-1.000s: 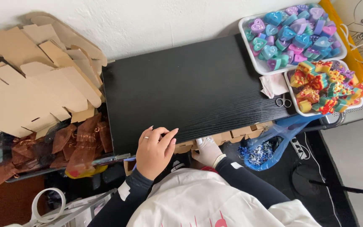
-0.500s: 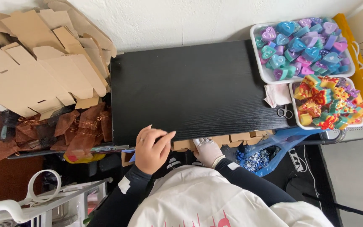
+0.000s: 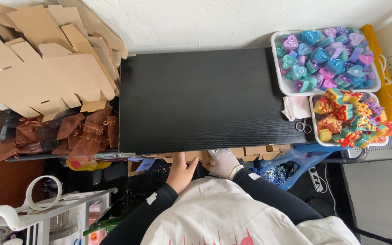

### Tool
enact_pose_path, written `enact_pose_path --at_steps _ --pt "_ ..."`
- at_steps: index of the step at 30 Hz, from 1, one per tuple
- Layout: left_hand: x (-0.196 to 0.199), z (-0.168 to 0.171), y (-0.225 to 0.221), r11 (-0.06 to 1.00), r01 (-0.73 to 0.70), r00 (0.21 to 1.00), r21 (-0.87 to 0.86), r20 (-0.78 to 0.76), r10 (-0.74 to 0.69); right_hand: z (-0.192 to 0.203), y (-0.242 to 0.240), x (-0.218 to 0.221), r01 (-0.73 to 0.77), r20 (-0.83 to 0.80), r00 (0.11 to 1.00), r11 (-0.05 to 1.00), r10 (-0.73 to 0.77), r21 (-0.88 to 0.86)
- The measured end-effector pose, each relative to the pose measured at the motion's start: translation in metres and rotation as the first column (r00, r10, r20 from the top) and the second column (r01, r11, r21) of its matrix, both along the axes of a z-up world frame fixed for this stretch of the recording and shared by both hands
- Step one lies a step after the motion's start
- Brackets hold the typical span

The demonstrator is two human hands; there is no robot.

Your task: Assembling cardboard boxes and filling them with colorful heart-shaped wax melts.

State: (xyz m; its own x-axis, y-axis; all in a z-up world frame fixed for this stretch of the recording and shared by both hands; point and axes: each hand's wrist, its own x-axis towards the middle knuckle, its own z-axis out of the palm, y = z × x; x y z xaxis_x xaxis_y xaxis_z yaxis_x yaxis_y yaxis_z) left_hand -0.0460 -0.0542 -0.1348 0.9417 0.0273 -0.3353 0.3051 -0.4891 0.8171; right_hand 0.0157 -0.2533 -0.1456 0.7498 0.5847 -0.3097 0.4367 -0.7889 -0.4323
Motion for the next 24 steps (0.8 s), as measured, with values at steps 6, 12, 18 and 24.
enact_pose_path --at_steps 6,12,18,24 --pt "0.002 -0.021 0.0 0.769 -0.319 0.944 -0.553 -0.259 0.205 0.029 -0.003 -0.009 0.101 -0.001 0.994 0.941 -0.106 0.324" --pt "-0.009 0.029 -0.006 0.584 -0.32 0.904 -0.746 -0.425 -0.048 0.073 -0.01 -0.025 0.316 -0.015 0.939 0.841 -0.345 0.438" --pt "0.0 0.063 -0.013 0.587 -0.108 0.898 -0.803 -0.332 -0.288 0.086 -0.041 -0.029 0.366 0.169 0.903 0.913 -0.395 0.18" --pt "-0.001 0.082 0.006 0.747 0.0 0.923 -0.664 -0.287 -0.255 0.178 -0.082 -0.018 0.333 -0.24 0.928 0.923 -0.284 0.195"
